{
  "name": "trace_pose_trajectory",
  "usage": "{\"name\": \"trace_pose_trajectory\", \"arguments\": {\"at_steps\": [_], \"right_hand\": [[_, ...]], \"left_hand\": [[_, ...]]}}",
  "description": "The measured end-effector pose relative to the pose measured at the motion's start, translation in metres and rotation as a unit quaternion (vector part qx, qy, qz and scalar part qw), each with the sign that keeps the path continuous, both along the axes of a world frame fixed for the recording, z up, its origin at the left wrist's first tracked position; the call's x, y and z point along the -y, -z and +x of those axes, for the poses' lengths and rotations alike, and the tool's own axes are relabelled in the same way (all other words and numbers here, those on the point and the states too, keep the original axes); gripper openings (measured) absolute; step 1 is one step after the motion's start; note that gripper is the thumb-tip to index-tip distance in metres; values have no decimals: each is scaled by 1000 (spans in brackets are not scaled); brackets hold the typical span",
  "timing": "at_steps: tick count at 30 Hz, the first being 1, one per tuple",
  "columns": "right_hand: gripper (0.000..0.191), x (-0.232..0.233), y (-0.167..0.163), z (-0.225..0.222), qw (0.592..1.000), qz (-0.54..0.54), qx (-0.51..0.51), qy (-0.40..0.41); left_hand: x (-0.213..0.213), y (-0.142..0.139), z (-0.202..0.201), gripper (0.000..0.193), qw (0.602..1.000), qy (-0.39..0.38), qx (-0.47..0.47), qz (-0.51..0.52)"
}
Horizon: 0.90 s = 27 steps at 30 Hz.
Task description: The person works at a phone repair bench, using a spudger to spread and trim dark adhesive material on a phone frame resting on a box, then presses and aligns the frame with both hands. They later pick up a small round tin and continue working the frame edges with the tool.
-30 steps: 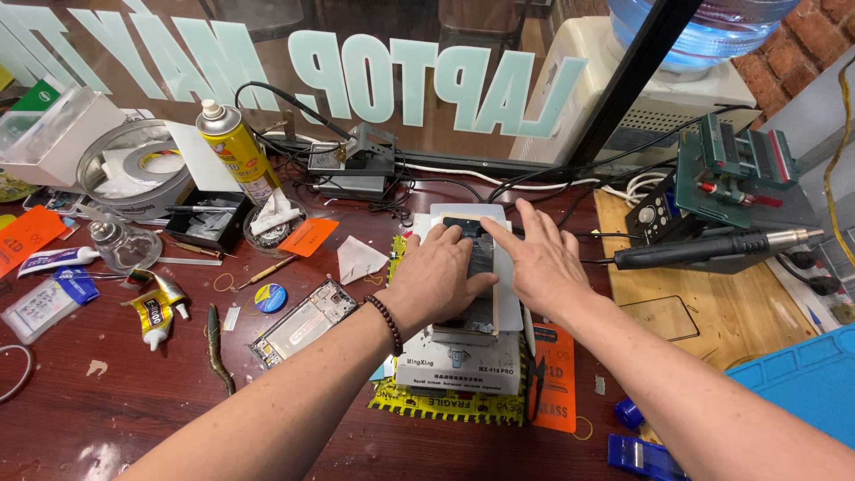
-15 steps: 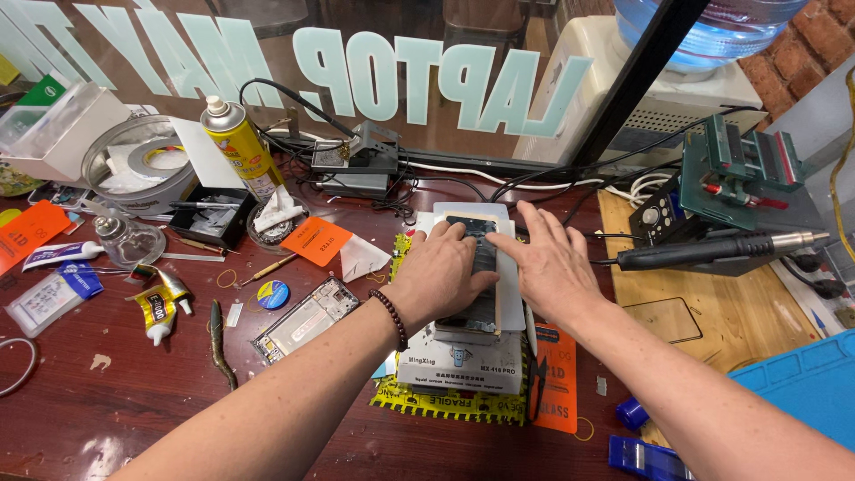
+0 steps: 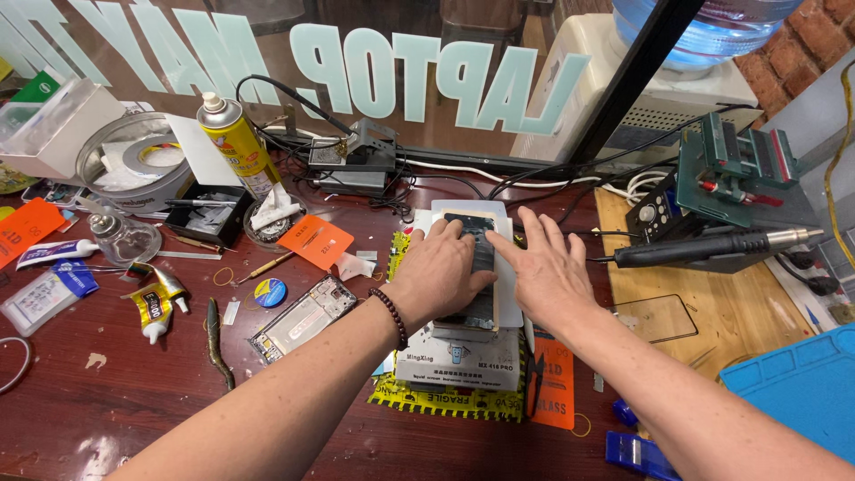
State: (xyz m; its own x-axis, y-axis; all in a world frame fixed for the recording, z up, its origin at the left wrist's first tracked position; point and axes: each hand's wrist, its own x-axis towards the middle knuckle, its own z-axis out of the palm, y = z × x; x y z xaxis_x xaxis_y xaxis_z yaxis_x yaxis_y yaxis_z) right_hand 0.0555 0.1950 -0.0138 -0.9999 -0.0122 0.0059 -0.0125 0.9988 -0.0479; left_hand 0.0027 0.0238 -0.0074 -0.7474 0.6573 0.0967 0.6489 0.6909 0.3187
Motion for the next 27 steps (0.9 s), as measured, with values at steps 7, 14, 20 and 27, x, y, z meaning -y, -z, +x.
{"name": "trace_pose_trajectory", "arguments": {"at_steps": [7,14,20,27], "right_hand": [[89,0,-3,-12,1000,7,19,17],[88,7,-1,3,998,50,30,19],[81,1,-5,-7,999,-25,2,30],[83,9,-5,-2,999,31,28,20]], "left_hand": [[0,0,0,55,1000,3,6,-11],[0,1,2,55,1000,2,5,-9],[-1,0,1,55,1000,-1,6,-17],[0,4,2,54,1000,3,-13,5]]}}
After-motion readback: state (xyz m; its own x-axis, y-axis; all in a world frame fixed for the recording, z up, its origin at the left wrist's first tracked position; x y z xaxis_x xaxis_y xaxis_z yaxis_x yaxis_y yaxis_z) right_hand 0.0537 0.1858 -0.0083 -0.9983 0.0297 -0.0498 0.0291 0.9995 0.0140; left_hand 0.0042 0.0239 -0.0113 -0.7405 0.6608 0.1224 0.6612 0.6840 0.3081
